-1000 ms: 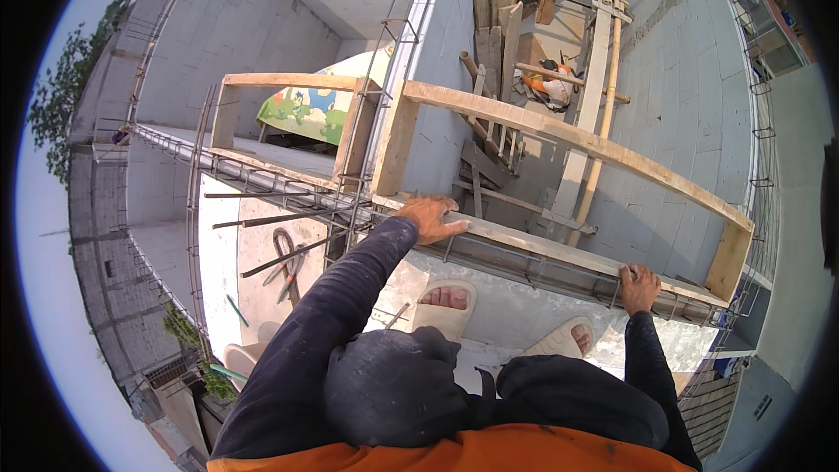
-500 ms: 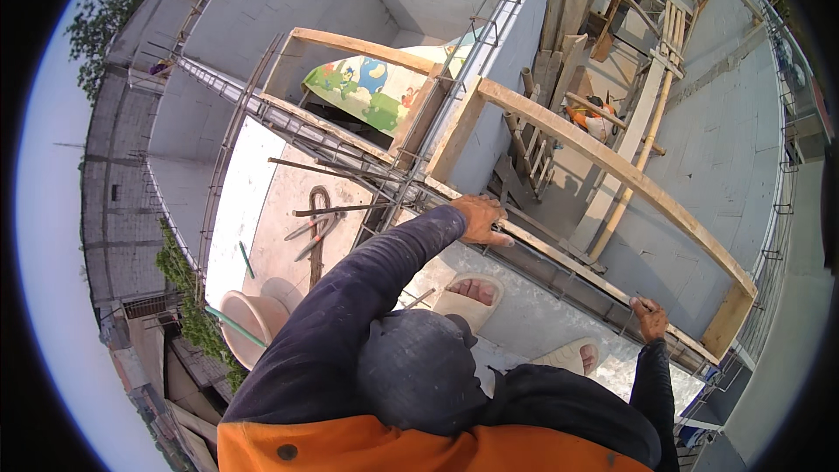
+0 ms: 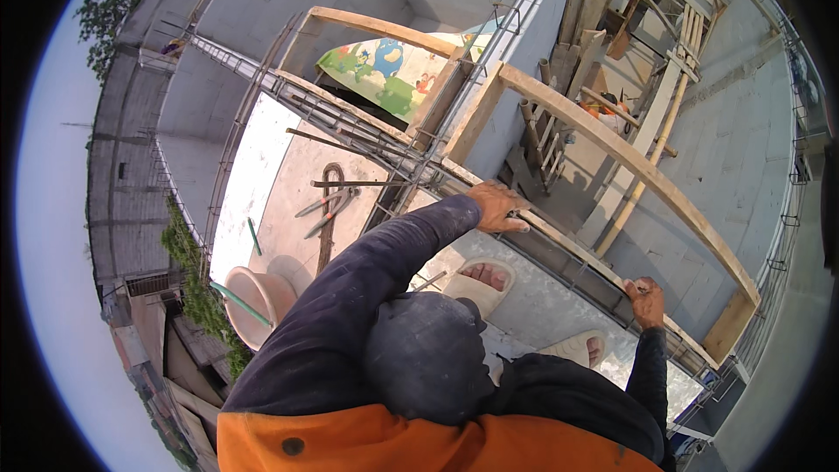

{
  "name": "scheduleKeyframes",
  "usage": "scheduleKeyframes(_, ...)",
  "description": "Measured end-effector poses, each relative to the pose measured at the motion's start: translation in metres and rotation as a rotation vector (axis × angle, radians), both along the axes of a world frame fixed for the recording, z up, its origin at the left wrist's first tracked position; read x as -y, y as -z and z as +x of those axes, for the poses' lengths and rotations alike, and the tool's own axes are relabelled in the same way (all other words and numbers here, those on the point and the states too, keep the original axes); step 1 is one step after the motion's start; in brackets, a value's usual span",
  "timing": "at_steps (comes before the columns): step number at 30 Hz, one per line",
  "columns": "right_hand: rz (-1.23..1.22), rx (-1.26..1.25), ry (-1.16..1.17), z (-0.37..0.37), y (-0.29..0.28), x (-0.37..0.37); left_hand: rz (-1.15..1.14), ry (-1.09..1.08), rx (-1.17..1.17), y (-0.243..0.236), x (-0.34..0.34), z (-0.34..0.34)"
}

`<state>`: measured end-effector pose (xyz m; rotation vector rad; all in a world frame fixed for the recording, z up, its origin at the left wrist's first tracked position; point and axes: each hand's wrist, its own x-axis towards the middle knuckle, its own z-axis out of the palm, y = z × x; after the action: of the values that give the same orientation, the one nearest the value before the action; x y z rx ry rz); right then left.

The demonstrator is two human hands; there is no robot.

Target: The person positions plywood boards onto a concrete surface, secures them by driving nails with an axe, and then positions a wooden beam over the edge of the formwork.

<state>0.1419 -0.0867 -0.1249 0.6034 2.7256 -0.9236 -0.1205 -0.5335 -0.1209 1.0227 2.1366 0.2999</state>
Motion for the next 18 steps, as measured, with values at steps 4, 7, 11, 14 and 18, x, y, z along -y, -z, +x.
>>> scheduleKeyframes(4,-0.102,0.063,0.121,0.004,-0.01,-0.009,-0.002,-0.019,-0.035,0.0,0.013,0.008)
scheduleKeyframes(7,-0.039,0.125,0.097,0.017,-0.006,-0.028,0.0,0.002,-0.057,0.001,0.01,0.008)
scheduleKeyframes(11,0.031,0.022,0.14,0.031,0.004,-0.033,-0.019,-0.028,-0.042,-0.01,-0.001,0.003)
scheduleKeyframes(14,0.084,0.04,0.153,0.028,0.0,-0.032,-0.036,-0.003,-0.049,-0.008,0.003,0.003)
scheduleKeyframes(18,0.066,0.093,0.099,0.021,-0.007,-0.025,-0.053,-0.042,0.026,-0.016,0.003,0.002)
